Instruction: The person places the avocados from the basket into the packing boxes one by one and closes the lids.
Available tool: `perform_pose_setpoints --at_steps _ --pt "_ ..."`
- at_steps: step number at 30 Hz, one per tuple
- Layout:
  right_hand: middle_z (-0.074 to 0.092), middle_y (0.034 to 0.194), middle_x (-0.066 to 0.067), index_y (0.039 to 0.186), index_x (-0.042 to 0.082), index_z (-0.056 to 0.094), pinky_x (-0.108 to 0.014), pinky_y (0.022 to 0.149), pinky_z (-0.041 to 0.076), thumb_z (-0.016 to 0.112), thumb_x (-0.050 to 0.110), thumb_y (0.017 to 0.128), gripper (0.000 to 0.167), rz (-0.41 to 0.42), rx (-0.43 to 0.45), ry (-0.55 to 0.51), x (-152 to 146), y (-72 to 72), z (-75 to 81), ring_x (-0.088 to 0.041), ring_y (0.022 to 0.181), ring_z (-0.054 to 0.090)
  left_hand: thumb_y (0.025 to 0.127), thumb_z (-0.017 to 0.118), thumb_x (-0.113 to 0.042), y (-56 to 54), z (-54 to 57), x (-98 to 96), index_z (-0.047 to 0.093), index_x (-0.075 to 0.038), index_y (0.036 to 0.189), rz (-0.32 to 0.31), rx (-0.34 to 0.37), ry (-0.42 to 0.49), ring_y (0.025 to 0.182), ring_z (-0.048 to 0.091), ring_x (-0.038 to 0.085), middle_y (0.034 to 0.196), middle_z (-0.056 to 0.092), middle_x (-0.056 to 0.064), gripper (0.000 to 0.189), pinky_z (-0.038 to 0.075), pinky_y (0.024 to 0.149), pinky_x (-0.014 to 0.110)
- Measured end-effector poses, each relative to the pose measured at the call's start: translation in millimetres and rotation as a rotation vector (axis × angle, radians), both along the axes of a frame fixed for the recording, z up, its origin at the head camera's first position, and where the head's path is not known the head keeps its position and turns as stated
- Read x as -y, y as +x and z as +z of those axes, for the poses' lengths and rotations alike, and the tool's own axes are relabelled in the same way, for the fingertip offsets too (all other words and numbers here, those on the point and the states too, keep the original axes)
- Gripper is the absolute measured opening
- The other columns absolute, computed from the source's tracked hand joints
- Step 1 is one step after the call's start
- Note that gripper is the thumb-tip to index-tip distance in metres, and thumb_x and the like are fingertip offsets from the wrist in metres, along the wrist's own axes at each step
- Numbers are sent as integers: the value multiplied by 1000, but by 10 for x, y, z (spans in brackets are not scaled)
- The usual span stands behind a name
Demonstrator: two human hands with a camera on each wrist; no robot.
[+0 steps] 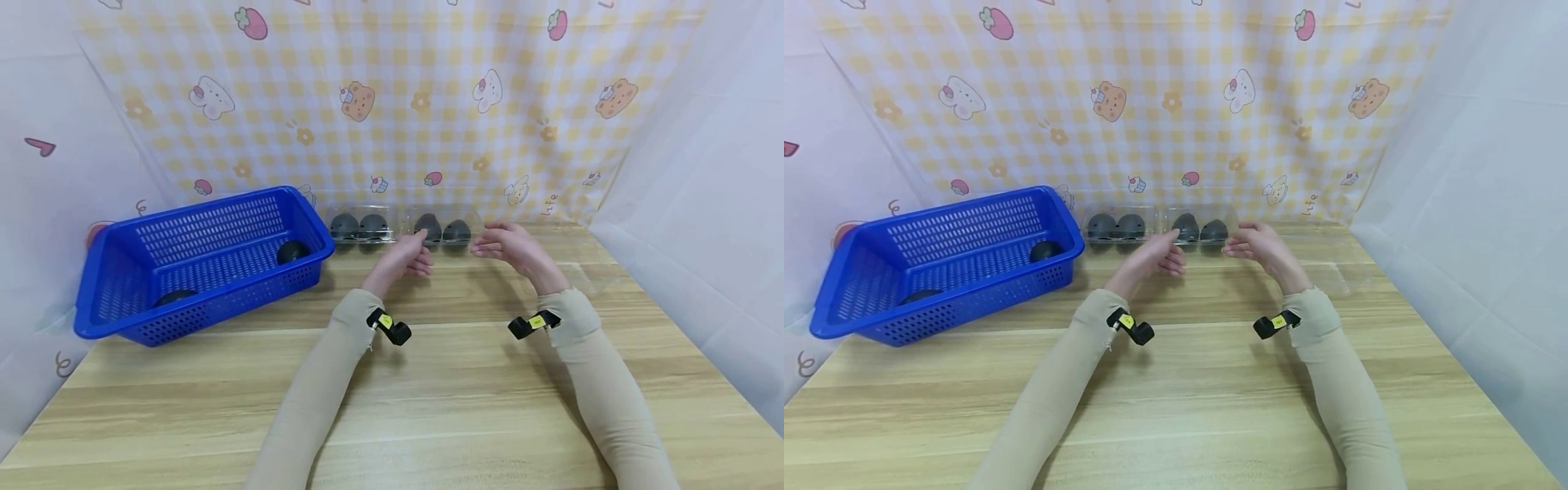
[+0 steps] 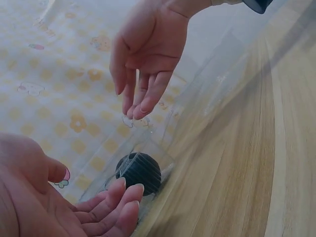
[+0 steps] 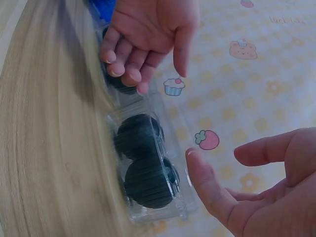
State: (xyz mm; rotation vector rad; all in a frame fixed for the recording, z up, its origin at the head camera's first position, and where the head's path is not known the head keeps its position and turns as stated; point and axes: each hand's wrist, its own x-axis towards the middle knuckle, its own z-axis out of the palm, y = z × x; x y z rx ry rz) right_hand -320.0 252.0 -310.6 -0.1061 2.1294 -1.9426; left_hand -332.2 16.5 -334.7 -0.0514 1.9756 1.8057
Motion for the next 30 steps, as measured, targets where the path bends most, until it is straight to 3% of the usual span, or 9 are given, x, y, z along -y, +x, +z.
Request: perform_pose_setpoints --at_steps 5,7,12,19,22,26,30 --pt "56 118 -21 153 -10 15 -37 99 51 44 7 107 57 12 -52 69 -9 38 71 -16 92 71 110 33 -44 26 42 -26 47 11 140 -44 -30 -37 79 66 28 111 66 25 64 51 98 47" --pt "59 113 -16 152 -10 19 -37 99 52 45 9 107 55 13 -80 98 -26 58 113 -17 92 71 110 33 -44 36 64 -44 46 10 141 -60 -43 -44 81 68 29 115 66 26 64 52 98 46" --pt "62 107 -8 151 -9 23 -32 93 55 48 12 106 55 6 -132 154 -117 109 220 -15 92 71 110 33 -43 60 103 -116 45 9 143 -99 -65 -62 103 68 38 118 66 26 63 52 97 45" --pt "66 98 3 144 -8 34 -26 84 57 49 15 107 46 -37 -168 179 -339 141 325 -10 88 71 111 33 -39 89 110 -251 46 10 142 -161 -104 -70 108 66 40 126 63 28 59 50 100 47" --pt "67 91 8 138 -8 39 -24 80 57 49 14 106 40 -58 -185 196 -429 125 348 -7 84 71 111 36 -37 99 111 -308 46 11 142 -173 -134 -54 94 69 36 120 64 26 58 50 99 48" --pt "66 88 13 138 -11 40 -21 78 57 48 15 107 41 -80 -222 271 -534 99 355 -3 82 69 110 40 -36 109 109 -386 48 11 139 -175 -165 -24 71 65 21 109 66 22 56 51 97 49" --pt "65 93 6 138 -14 43 -21 76 57 48 16 107 43 -127 -312 400 -601 95 345 -2 80 67 109 42 -35 130 96 -468 52 10 134 -167 -187 -23 66 63 18 103 67 20 52 54 93 47"
